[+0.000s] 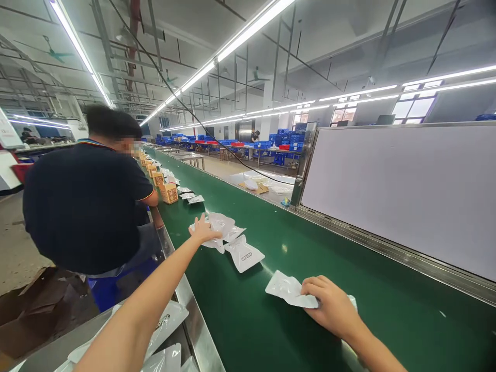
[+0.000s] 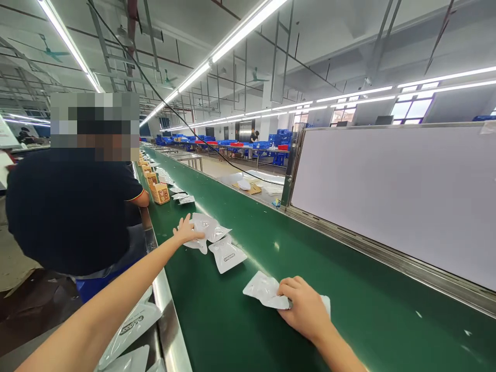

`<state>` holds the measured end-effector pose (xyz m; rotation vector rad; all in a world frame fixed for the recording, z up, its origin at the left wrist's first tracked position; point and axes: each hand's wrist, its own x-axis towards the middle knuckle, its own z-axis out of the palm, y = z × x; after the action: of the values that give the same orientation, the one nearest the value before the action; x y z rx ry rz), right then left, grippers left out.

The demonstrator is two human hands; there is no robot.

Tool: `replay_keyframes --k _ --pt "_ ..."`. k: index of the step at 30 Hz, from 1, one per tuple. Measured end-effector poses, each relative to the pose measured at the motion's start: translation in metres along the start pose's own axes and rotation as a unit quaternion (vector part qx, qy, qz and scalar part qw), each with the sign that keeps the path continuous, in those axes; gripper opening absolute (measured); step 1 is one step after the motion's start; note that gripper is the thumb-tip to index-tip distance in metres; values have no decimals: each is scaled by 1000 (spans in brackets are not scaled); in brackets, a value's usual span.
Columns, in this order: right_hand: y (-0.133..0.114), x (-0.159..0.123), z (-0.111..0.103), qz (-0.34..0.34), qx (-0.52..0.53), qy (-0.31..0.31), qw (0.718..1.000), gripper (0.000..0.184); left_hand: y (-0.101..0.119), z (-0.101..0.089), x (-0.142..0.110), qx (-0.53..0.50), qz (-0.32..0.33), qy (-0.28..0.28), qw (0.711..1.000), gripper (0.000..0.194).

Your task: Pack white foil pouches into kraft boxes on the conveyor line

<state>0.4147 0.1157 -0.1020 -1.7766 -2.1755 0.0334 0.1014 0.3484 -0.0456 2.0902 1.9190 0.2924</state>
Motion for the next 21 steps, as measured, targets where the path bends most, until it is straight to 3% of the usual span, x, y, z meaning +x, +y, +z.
replay_keyframes --k 3,6,8,10,13,15,18,21 --pt "-9 23 -34 -30 104 8 994 13 -15 10 27 -5 -26 -35 999 38" --pt "-32 76 -48 -62 186 -106 975 16 -15 30 39 3 -13 -72 997 43" --pt "-46 120 -40 -62 185 -201 960 16 -10 41 41 15 4 -86 996 46" --pt "-55 164 -24 -40 156 -253 954 21 -4 47 40 29 18 -87 996 43" --pt "-61 211 -3 3 109 -284 953 53 1 50 31 47 28 -62 997 37" --pt "-62 225 5 27 77 -305 949 61 3 51 22 51 29 -36 998 35" --pt "-61 219 11 31 31 -305 951 32 7 53 9 45 36 -7 998 35" --pt "-56 193 17 15 0 -258 966 21 13 47 -2 24 30 10 999 36"
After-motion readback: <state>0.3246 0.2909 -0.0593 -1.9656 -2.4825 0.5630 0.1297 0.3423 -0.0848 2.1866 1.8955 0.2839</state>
